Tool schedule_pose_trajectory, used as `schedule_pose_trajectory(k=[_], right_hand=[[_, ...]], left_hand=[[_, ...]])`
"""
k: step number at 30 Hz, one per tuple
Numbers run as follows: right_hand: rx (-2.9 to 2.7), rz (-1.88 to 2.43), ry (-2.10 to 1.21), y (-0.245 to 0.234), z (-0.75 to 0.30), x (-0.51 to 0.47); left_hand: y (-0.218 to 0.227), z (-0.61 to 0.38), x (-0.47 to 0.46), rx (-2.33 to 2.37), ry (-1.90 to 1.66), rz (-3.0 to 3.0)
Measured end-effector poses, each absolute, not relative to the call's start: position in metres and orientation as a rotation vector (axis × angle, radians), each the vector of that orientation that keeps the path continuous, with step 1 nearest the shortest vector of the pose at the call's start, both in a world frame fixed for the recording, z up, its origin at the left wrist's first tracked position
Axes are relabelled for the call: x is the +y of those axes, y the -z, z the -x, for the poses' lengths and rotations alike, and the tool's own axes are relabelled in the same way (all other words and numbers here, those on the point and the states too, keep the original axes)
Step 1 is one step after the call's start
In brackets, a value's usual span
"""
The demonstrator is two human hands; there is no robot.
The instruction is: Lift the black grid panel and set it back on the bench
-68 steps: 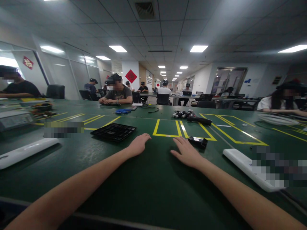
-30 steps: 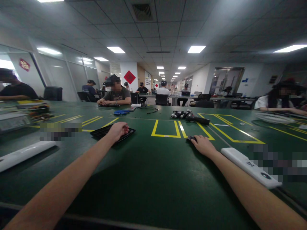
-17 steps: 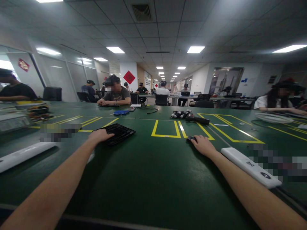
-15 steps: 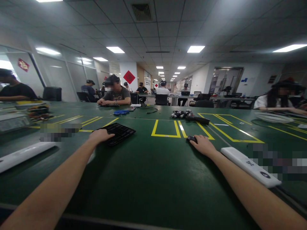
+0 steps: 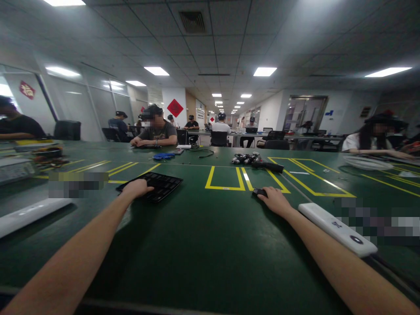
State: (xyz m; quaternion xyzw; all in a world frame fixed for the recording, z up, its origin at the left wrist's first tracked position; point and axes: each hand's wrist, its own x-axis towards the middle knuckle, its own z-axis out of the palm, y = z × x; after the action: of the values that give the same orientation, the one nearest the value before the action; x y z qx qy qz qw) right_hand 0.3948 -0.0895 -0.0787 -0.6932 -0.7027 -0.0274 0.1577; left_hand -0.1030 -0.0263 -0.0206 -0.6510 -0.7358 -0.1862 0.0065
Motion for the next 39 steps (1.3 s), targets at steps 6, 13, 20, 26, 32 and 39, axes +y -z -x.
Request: schedule_pose_trajectory(k=[6, 13, 20, 26, 32, 39], right_hand=[[-2.002, 1.638, -0.186, 0.073, -0.354, -0.098], [-2.038, 1.172, -0.380, 0.073, -0.308, -0.130], [-2.227, 0.991, -0.463, 0.079, -0.310, -0.131], [-2.334, 0.899, -0.523, 0.073, -0.311, -0.132], [-2.343, 0.648, -0.442, 0.070, -0.302, -0.133], [-2.403, 0.774, -0.318, 0.068, -0.297, -0.136]], left_hand=[[0.014, 0.045, -0.047, -2.373, 0.675, 2.147], [0.042, -0.081, -0.100, -1.862, 1.492, 2.738], [0.060, -0.104, -0.123, -1.634, 1.243, 3.019], [0.063, -0.101, -0.120, -1.640, 1.254, 3.142], [0.055, -0.103, -0.120, -1.776, 1.176, 3.167], [0.036, -0.079, -0.113, -2.669, 1.969, 2.797]])
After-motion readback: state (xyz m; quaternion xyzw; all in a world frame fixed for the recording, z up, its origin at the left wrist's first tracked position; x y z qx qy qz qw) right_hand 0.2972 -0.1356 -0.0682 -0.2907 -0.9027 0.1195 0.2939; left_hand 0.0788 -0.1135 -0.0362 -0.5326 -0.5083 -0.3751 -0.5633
